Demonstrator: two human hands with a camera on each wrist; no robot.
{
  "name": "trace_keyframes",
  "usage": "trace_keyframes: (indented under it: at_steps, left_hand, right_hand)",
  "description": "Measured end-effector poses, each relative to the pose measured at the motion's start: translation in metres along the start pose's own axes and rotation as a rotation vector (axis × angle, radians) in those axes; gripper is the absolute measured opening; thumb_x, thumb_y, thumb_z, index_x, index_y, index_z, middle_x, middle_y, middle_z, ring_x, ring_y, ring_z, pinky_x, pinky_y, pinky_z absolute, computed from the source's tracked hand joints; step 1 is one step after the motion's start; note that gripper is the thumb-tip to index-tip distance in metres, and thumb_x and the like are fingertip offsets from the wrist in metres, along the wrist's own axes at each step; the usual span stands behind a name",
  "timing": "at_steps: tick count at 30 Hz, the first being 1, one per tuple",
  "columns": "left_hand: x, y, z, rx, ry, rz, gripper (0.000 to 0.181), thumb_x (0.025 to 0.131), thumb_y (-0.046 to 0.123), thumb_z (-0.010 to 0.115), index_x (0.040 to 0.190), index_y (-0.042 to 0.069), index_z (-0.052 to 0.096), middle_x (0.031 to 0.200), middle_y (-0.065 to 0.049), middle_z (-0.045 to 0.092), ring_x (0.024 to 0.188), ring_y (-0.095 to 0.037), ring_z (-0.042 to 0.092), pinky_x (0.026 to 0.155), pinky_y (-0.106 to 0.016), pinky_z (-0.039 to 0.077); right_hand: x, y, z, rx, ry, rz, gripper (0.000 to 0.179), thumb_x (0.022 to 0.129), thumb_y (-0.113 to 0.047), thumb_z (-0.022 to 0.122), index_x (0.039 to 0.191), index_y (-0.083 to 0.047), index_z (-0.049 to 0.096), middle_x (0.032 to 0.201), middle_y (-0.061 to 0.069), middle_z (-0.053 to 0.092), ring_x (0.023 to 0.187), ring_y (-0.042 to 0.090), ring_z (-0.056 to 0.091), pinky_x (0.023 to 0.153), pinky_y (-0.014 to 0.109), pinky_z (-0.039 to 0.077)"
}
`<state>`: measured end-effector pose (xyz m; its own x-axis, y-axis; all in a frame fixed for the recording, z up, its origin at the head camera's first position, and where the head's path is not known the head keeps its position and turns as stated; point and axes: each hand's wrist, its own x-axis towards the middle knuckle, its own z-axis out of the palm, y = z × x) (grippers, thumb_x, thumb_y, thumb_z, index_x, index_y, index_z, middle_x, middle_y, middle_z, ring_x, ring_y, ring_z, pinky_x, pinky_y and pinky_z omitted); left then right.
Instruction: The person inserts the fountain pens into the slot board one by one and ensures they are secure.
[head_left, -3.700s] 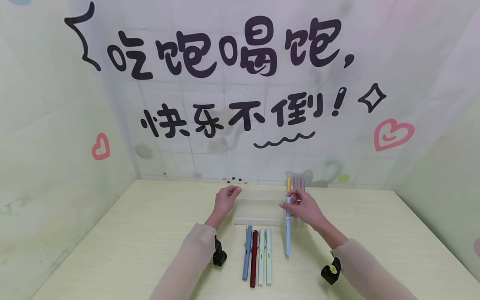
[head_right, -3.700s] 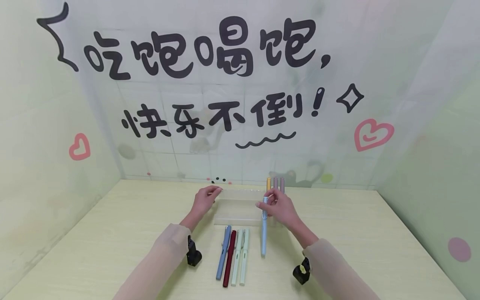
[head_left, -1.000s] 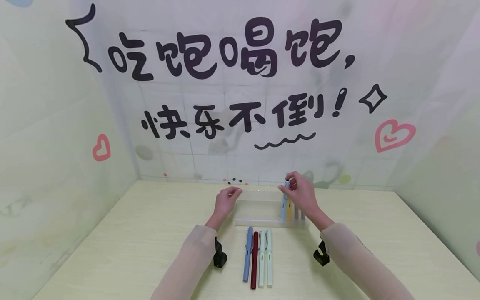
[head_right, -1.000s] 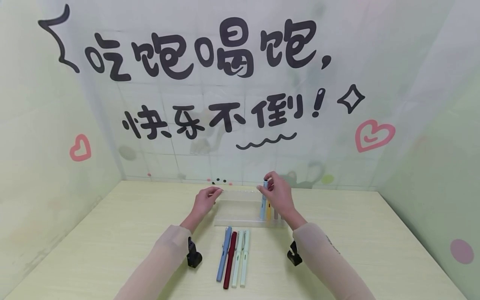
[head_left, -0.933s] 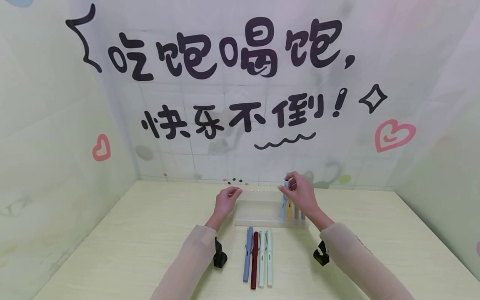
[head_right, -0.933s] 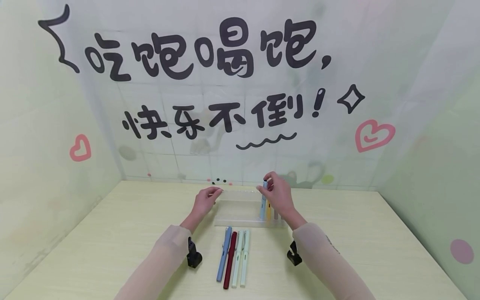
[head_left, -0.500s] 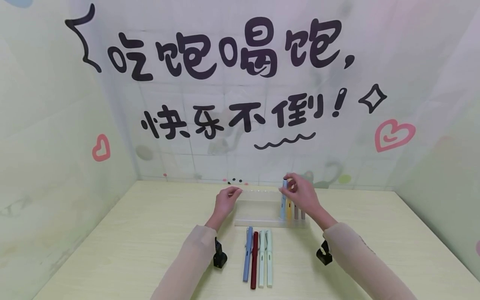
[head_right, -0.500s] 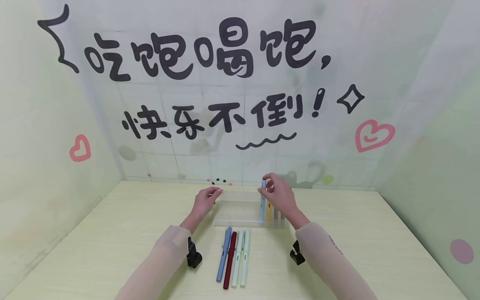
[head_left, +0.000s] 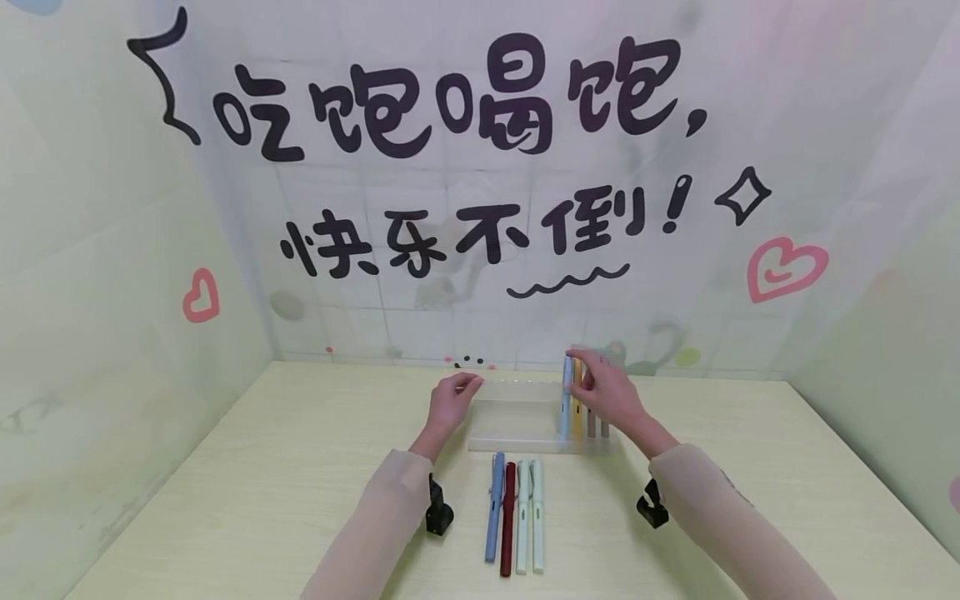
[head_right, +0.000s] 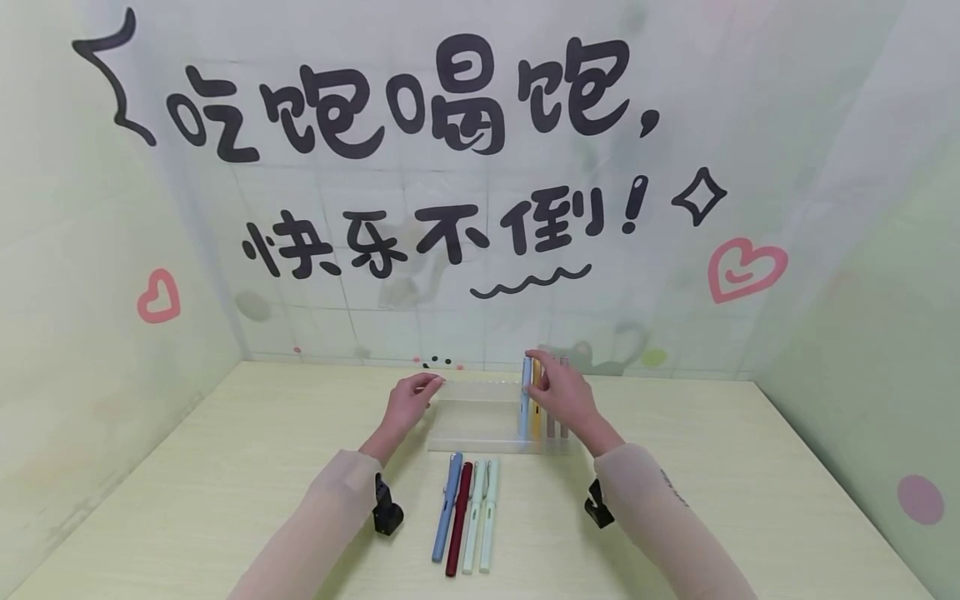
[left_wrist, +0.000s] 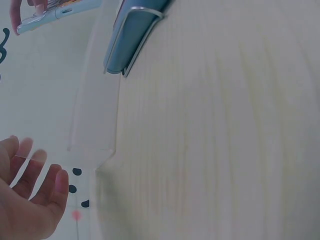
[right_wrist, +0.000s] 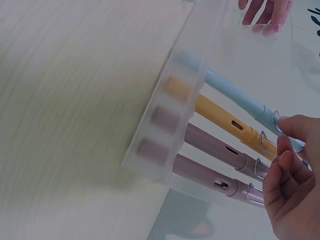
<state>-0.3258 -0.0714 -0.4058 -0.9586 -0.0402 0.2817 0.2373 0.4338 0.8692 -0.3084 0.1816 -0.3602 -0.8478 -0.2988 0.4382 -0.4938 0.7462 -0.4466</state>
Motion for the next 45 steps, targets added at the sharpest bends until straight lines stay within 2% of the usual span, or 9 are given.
trace_keyframes:
  at_steps: [7, 17, 31, 41, 45]
  left_hand:
    - [0.0009, -0.0002, -0.0001, -0.001, -0.003, -0.005, 0.024, 0.089, 0.021, 0.054, 0.1, 0.001, 0.064, 0.097, -0.011, 0.062, 0.093, -0.025, 0.056, 0.076, -0.036, 0.047]
    - [-0.0021, 0.0014, -0.0013, -0.013, -0.012, 0.006, 0.023, 0.089, 0.02, 0.054, 0.099, 0.001, 0.063, 0.097, -0.011, 0.062, 0.092, -0.025, 0.056, 0.075, -0.036, 0.047]
    - [-0.002, 0.0007, -0.0011, -0.011, -0.002, 0.02, 0.023, 0.088, 0.02, 0.055, 0.098, 0.001, 0.064, 0.096, -0.011, 0.063, 0.092, -0.025, 0.057, 0.076, -0.036, 0.047]
    - [-0.002, 0.0005, -0.0012, -0.02, -0.004, 0.014, 0.022, 0.088, 0.019, 0.055, 0.098, 0.001, 0.064, 0.097, -0.012, 0.062, 0.092, -0.026, 0.057, 0.077, -0.036, 0.047]
    - [-0.0014, 0.0002, -0.0013, -0.026, -0.009, -0.005, 0.023, 0.088, 0.02, 0.055, 0.098, 0.002, 0.064, 0.098, -0.011, 0.062, 0.093, -0.025, 0.056, 0.077, -0.036, 0.047]
  right_hand:
    - [0.0023, -0.0028, 0.0022, -0.029, -0.04, 0.058, 0.051, 0.081, -0.014, 0.064, 0.128, -0.01, 0.044, 0.06, -0.003, 0.047, 0.05, 0.012, 0.042, 0.04, 0.026, 0.034]
    - [0.0032, -0.0021, 0.005, -0.026, -0.054, 0.05, 0.053, 0.081, -0.013, 0.063, 0.129, -0.006, 0.042, 0.057, -0.004, 0.046, 0.049, 0.011, 0.042, 0.04, 0.026, 0.032]
    - [0.0058, -0.0031, 0.007, -0.055, -0.08, 0.087, 0.053, 0.082, -0.013, 0.062, 0.13, -0.008, 0.041, 0.057, -0.003, 0.046, 0.05, 0.012, 0.042, 0.041, 0.026, 0.032]
    - [0.0048, -0.0039, 0.0059, -0.057, -0.072, 0.093, 0.055, 0.082, -0.014, 0.062, 0.131, -0.007, 0.04, 0.057, -0.003, 0.046, 0.049, 0.012, 0.042, 0.04, 0.026, 0.032]
    - [0.0031, -0.0051, 0.0036, -0.043, -0.032, 0.09, 0.052, 0.082, -0.015, 0.062, 0.13, -0.008, 0.042, 0.058, -0.003, 0.046, 0.049, 0.012, 0.041, 0.04, 0.026, 0.033]
